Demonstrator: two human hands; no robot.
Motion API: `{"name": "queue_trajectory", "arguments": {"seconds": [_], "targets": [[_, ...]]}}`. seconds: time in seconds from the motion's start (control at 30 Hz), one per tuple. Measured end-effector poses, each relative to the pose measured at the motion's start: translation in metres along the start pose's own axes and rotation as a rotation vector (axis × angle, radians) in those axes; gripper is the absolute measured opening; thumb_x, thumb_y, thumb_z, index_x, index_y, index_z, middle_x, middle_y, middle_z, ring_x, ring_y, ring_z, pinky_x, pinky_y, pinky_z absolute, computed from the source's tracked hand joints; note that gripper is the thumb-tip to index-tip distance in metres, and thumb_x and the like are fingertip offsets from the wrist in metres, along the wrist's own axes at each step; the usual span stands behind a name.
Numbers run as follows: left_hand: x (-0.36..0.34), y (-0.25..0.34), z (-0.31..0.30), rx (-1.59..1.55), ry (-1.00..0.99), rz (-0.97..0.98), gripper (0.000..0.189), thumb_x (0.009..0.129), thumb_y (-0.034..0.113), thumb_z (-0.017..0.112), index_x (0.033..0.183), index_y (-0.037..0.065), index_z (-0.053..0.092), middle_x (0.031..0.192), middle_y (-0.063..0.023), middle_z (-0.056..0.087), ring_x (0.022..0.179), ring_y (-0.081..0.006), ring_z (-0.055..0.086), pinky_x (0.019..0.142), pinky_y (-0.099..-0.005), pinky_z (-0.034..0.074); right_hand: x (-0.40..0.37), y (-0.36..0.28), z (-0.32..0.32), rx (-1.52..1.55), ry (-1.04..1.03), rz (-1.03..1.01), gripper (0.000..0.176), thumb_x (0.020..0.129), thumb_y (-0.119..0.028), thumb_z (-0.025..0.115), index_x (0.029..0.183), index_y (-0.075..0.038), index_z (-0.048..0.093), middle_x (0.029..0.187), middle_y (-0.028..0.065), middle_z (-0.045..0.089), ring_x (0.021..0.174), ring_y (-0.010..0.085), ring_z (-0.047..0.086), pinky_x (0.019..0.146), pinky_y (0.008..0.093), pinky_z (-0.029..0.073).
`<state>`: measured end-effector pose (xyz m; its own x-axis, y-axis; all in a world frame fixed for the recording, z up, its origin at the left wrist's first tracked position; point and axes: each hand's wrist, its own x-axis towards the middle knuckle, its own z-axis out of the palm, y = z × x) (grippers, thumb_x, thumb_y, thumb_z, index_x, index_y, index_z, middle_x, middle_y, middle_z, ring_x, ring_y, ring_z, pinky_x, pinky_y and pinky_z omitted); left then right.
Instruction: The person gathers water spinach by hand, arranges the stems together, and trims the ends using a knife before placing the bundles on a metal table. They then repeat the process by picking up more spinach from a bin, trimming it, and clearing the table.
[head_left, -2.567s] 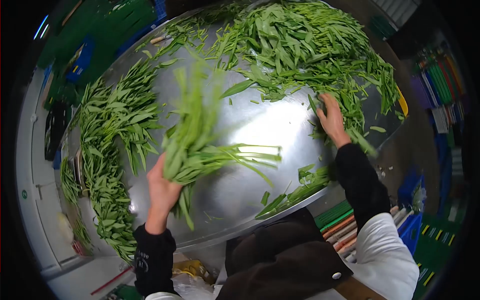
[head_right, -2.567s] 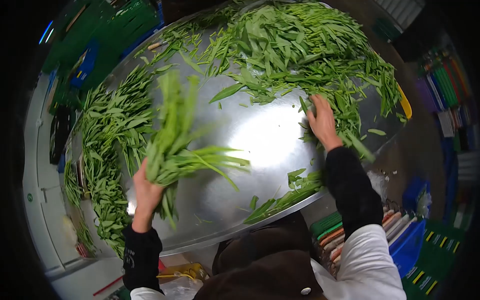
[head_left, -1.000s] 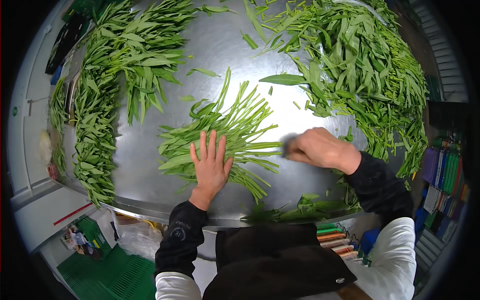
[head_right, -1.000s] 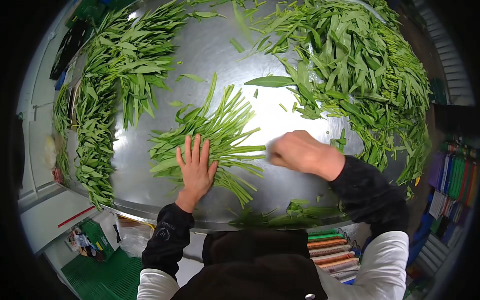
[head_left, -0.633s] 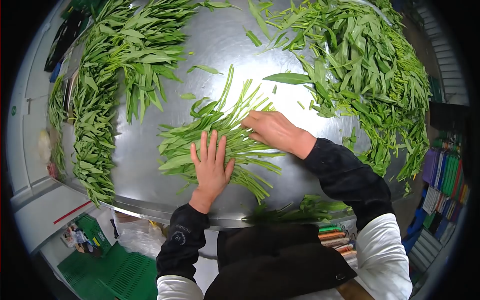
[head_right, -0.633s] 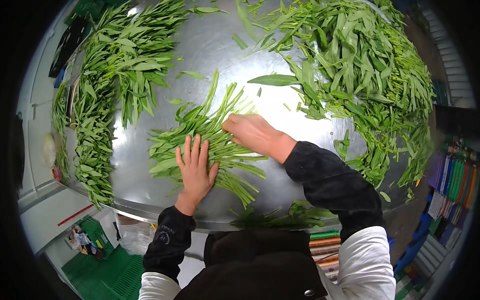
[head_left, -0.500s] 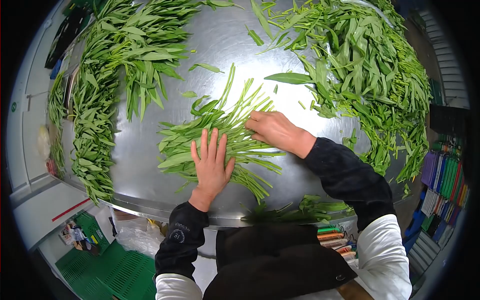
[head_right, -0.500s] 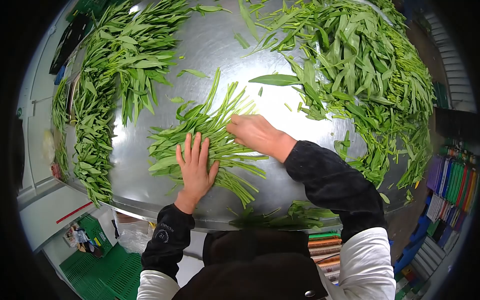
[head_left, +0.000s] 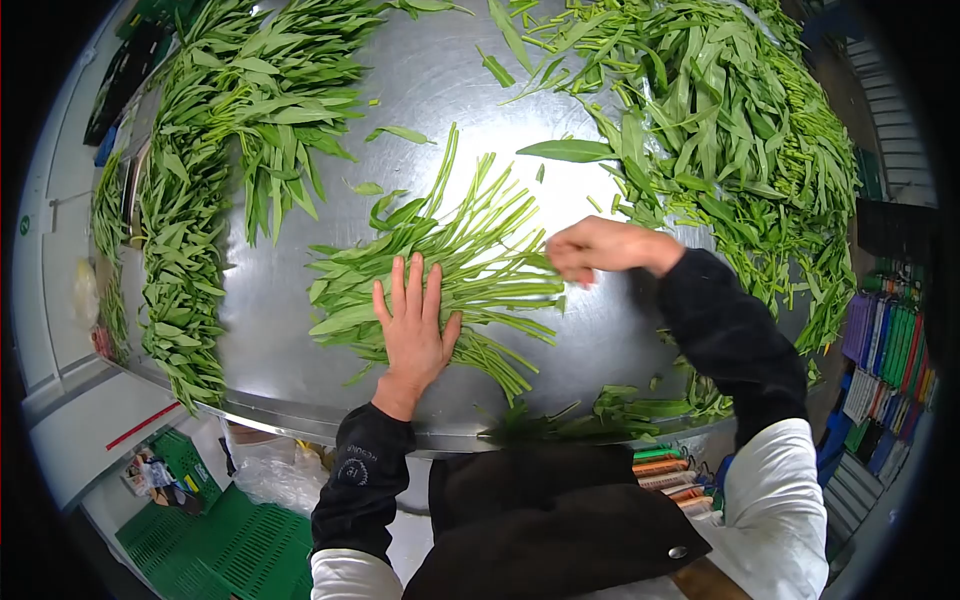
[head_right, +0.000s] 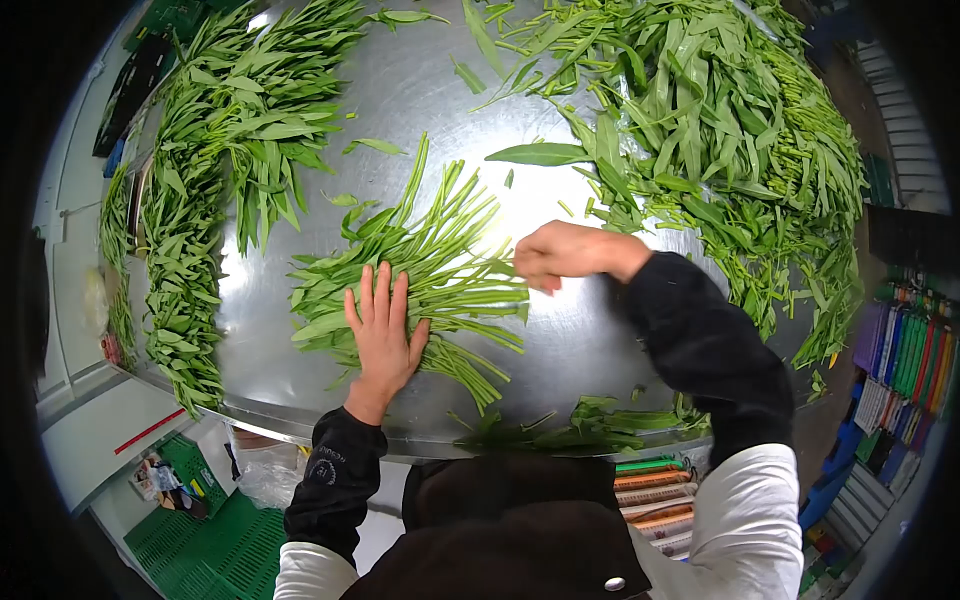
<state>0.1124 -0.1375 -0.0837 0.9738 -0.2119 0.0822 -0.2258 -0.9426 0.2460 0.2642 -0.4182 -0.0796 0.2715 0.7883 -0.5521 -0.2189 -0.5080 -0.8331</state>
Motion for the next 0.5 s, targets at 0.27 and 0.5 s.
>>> {"name": "queue_trajectory", "arguments": {"seconds": [0.27, 0.5], "targets": [[0.004, 0.005, -0.025, -0.213, -0.063, -0.045, 0.07, 0.076, 0.026, 0.065, 0.135, 0.002, 0.035, 0.145, -0.0195, 0.027, 0.136, -0.0389, 0.02, 0.106, -0.0589, 0.01, -0.091, -0.039, 0.01, -1.079, -0.153, 0.355, 0.021, 0.084, -0.024, 0.061, 0.091, -0.005, 0.065, 0.071, 0.0127, 0.065, 0.061, 0.027, 0.064, 0.059, 0.0377, 0.051], [-0.038, 0.039, -0.089, -0.247, 0.175, 0.059, 0.054, 0.08, 0.013, 0.061, 0.129, -0.001, 0.043, 0.134, -0.0196, 0.043, 0.129, -0.0389, 0.036, 0.106, -0.0533, 0.02, 0.066, -0.076, 0.006, -0.799, 0.691, -0.49, 0.016, 0.084, -0.014, 0.056, 0.096, -0.004, 0.059, 0.095, 0.0145, 0.059, 0.087, 0.033, 0.058, 0.073, 0.0407, 0.047]]}}
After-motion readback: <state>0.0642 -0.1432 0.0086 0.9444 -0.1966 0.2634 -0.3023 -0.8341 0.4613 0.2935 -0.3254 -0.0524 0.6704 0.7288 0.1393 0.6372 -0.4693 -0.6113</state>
